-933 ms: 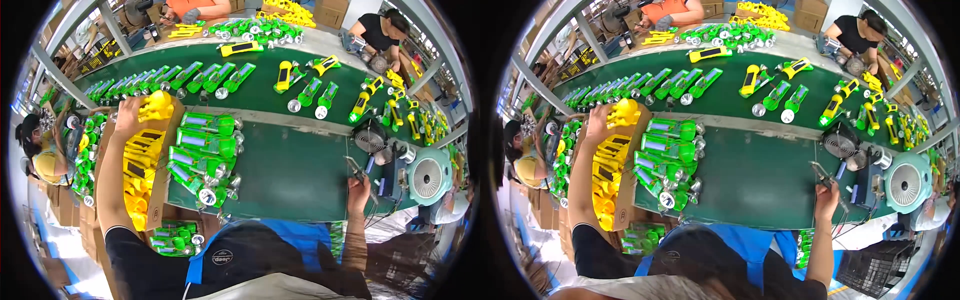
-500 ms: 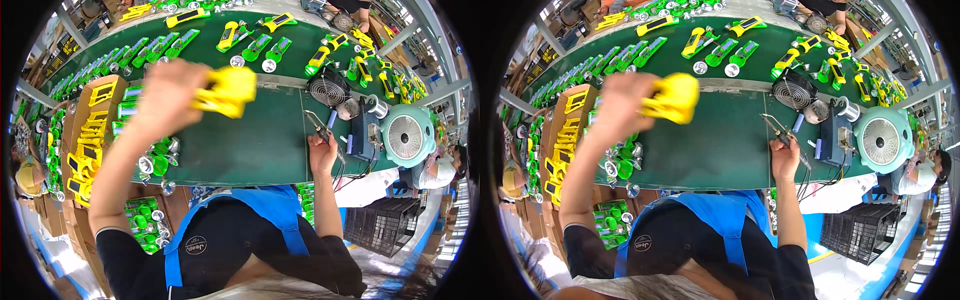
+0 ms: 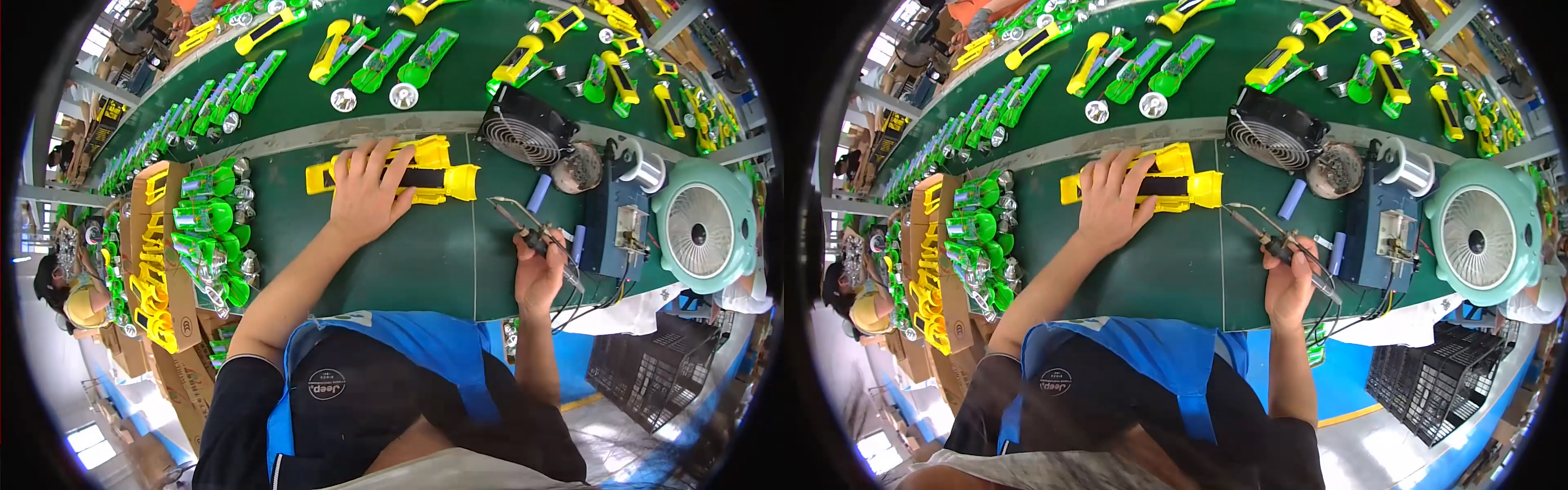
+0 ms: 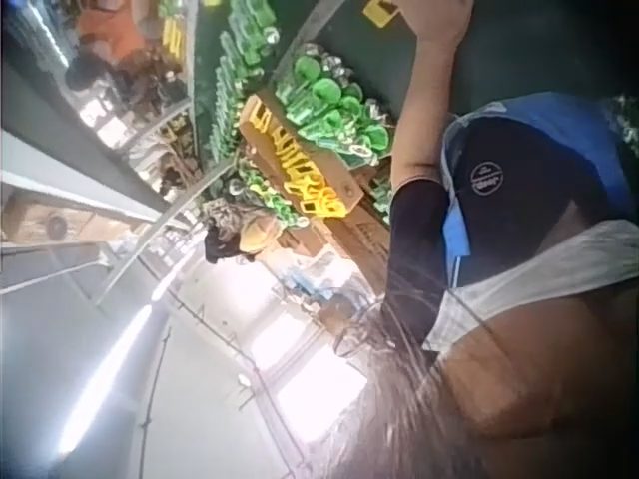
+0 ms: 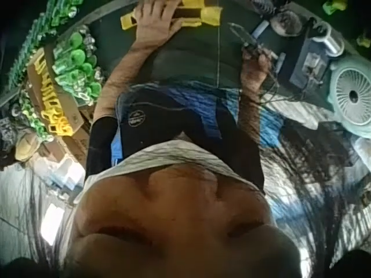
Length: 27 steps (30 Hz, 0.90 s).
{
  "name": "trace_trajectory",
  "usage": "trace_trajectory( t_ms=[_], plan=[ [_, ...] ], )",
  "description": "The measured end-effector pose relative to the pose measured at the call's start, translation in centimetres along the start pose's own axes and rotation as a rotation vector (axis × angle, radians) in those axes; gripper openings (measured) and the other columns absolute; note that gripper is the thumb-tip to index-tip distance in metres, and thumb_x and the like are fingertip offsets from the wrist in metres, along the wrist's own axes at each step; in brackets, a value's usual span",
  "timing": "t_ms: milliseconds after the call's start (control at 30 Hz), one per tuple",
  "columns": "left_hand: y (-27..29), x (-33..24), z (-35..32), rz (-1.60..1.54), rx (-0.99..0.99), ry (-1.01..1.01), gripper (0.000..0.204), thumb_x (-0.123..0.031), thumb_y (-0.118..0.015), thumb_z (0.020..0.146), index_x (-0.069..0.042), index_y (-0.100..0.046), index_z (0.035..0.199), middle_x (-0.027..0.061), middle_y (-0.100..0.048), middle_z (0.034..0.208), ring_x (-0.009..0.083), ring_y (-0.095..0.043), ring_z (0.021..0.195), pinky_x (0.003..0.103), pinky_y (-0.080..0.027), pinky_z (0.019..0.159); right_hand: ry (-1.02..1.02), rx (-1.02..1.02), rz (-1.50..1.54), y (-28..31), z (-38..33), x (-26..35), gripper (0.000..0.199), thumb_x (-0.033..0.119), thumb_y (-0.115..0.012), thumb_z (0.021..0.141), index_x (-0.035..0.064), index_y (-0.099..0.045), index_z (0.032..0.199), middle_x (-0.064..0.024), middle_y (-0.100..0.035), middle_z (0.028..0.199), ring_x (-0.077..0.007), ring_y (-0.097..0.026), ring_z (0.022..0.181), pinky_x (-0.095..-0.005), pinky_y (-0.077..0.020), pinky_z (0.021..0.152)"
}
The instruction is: Soldering components and wires onto internal circuit boards for the assembly of solar-powered LED flashlights.
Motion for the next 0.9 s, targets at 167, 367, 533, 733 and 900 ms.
trace_trajectory(
  t_ms=[167, 367, 533, 733, 900],
  plan=[
    [-0.7, 3.7, 3.1, -0.265, -0.047, 0.113, 0.040, -0.010, -0.070, 0.078, -0.007, -0.053, 0.115, 0.0097, -0.064, 0.105, 0.0316, -0.060, 0.096, 0.043, -0.042, 0.085, -0.054, -0.051, 0.021, 0.3, 0.1, -0.1, 0.030, 0.031, -0.058, 0.091, 0.0037, -0.051, 0.101, -0.0105, -0.058, 0.077, -0.0197, -0.054, 0.073, -0.0368, -0.0435, 0.083],
    [-0.1, 3.7, 1.7, -0.303, -0.233, 0.094, 0.014, -0.005, -0.069, 0.079, -0.006, -0.063, 0.092, 0.0098, -0.067, 0.112, 0.0304, -0.064, 0.091, 0.040, -0.048, 0.079, -0.021, -0.069, 0.026, 0.4, -0.1, 0.1, 0.035, 0.032, -0.062, 0.089, 0.0028, -0.054, 0.107, -0.0101, -0.059, 0.081, -0.0204, -0.054, 0.073, -0.0373, -0.0445, 0.081],
    [3.0, 3.4, 0.9, -0.298, -0.441, 0.084, 0.018, 0.002, -0.071, 0.074, -0.008, -0.065, 0.088, 0.0064, -0.067, 0.105, 0.0300, -0.059, 0.096, 0.040, -0.044, 0.083, -0.024, 0.050, 0.081, -0.9, 0.7, -0.4, 0.030, 0.031, -0.062, 0.090, 0.0055, -0.056, 0.103, -0.0060, -0.053, 0.077, -0.0188, -0.050, 0.070, -0.0355, -0.0420, 0.079],
    [3.5, -1.0, -5.0, -0.175, -0.044, 0.104, 0.024, -0.013, -0.074, 0.068, -0.016, -0.065, 0.090, 0.0038, -0.054, 0.117, 0.0263, -0.049, 0.106, 0.042, -0.035, 0.089, 0.085, 0.110, -0.025, -3.5, -1.2, 1.4, 0.028, 0.039, -0.049, 0.097, 0.0128, -0.048, 0.109, -0.0023, -0.047, 0.076, -0.0149, -0.043, 0.070, -0.0370, -0.0376, 0.082],
    [4.8, 5.2, 2.9, -0.353, -0.255, 0.097, 0.031, -0.008, -0.068, 0.078, -0.008, -0.059, 0.108, 0.0139, -0.056, 0.112, 0.0340, -0.052, 0.101, 0.043, -0.041, 0.087, 0.100, 0.205, -0.301, -8.8, -1.5, -1.2, 0.032, 0.026, -0.054, 0.097, 0.0022, -0.040, 0.113, -0.0163, -0.059, 0.089, -0.0270, -0.066, 0.068, -0.0458, -0.0544, 0.078]
  ],
)
Point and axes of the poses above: each hand's wrist, its own z-axis towards the middle knuckle, its own y-axis out of the back of the hand, x = y × z, the point moved 5 cm from there along z, towards the middle knuckle
